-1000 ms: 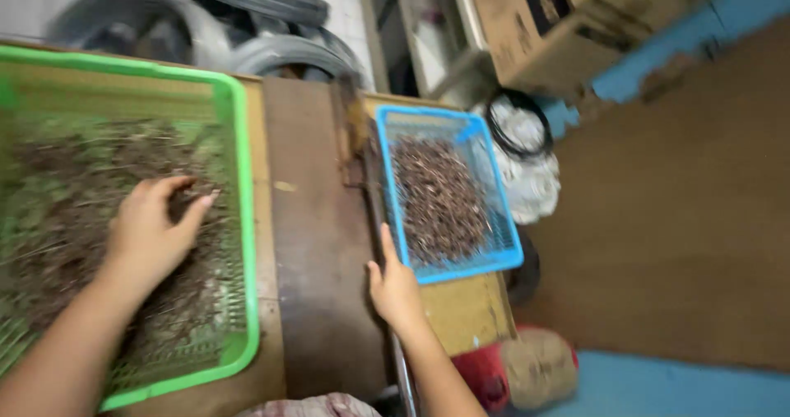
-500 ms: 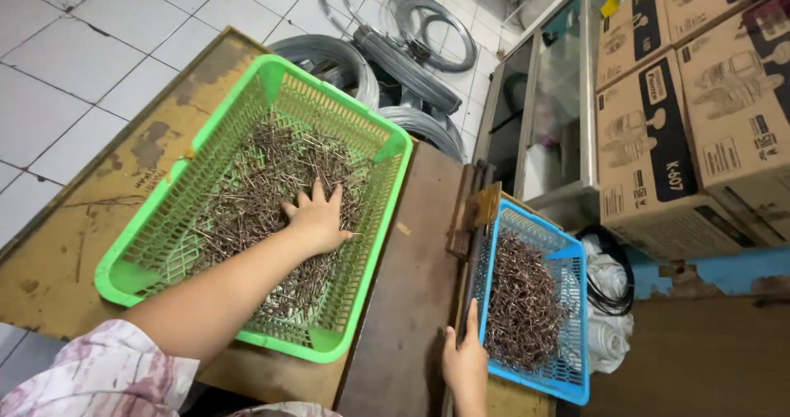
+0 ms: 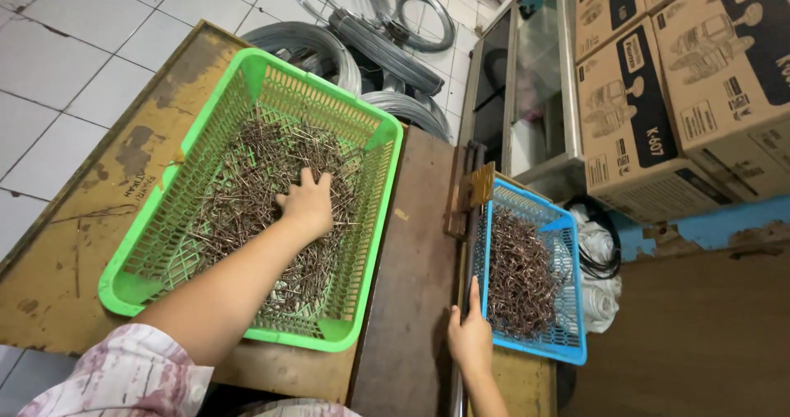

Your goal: Picking metal wires from a basket, processing them with a manual tool, and sorting them into another basket.

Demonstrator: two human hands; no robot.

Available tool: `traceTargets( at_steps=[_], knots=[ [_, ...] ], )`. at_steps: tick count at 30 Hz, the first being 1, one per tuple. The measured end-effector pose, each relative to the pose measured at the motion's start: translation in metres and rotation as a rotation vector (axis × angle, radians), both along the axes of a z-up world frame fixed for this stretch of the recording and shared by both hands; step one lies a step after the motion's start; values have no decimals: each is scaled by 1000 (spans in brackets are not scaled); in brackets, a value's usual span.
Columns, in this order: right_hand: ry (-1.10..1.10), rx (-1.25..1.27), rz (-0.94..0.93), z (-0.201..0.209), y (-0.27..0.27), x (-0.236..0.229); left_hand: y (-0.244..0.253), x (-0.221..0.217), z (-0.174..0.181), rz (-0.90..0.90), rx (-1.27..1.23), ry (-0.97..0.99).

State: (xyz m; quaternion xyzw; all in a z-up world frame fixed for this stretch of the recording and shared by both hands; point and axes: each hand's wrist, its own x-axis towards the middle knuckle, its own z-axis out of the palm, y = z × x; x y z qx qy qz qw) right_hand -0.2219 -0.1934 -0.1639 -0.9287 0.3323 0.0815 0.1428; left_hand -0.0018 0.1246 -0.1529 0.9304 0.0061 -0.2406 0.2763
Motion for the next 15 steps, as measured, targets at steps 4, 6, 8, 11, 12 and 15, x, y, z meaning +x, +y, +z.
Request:
traceTargets(
  at_steps=[4,6,8,11,12,15],
  knots=[
    [8,15,-20,8,5,2,0,11,-21,5,9,-26],
    [3,5,-16,7,6,1,4,9,-12,66,-69,35],
    [8,18,-26,11,11,1,5,14,-24,73,-68,24],
    [20,13,-25,11,9,1,7,11,-10,96,-101,37],
    [32,2,-7,9,8,2,9,8,0,119,-128,66],
    [30,13,-23,13,11,3,6,17,-17,104,-104,40]
  ],
)
